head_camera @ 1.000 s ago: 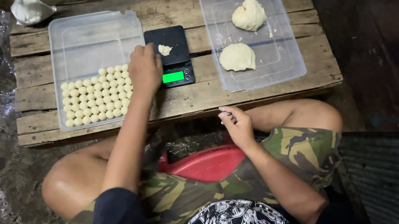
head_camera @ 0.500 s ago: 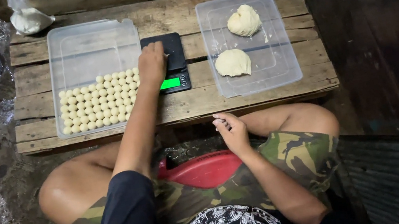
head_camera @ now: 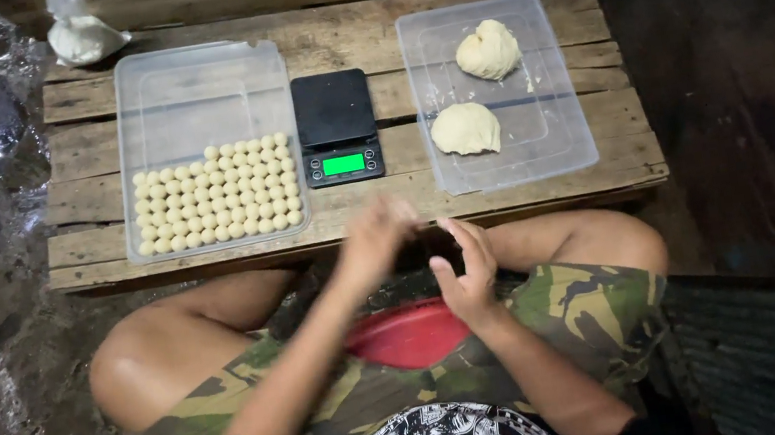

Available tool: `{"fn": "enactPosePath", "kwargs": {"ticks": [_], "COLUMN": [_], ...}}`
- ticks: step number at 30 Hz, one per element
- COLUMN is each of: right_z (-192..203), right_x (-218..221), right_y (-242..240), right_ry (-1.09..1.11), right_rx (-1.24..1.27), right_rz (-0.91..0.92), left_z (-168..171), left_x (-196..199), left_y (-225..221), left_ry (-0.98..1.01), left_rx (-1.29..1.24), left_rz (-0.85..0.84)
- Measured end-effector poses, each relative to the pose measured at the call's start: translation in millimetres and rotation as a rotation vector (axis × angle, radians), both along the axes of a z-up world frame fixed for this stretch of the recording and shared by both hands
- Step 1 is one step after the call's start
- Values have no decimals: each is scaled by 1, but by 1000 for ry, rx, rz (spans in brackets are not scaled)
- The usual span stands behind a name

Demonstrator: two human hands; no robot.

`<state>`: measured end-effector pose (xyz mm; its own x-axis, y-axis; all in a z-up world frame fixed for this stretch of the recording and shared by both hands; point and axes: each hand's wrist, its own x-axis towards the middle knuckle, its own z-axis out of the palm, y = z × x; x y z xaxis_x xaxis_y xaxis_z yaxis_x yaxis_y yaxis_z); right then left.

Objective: A person is portioning dough using a digital scale and rolling the pieces into small uniform balls.

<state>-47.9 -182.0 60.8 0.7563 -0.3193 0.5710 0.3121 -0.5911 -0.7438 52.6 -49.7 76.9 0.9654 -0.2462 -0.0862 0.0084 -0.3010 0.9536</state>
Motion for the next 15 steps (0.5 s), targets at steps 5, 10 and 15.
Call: {"fn": "enactPosePath", "kwargs": {"ticks": [5,10,15], "right_z": [23,8,-3], "right_x": [4,-44,-49], "right_y": [21,54,59], "right_ry": [-145,-125,-104], "right_rx": [-401,-418,-438], "right_rz": [-48,-12,29], "left_z": [-9,-20,57], "left_x": [-104,-108,-126], "left_y": [-6,-3,18], "left_ry": [821,426,279], "left_rx": [-1074,-1226,-490], "left_rz": [-95,-147,-417]}}
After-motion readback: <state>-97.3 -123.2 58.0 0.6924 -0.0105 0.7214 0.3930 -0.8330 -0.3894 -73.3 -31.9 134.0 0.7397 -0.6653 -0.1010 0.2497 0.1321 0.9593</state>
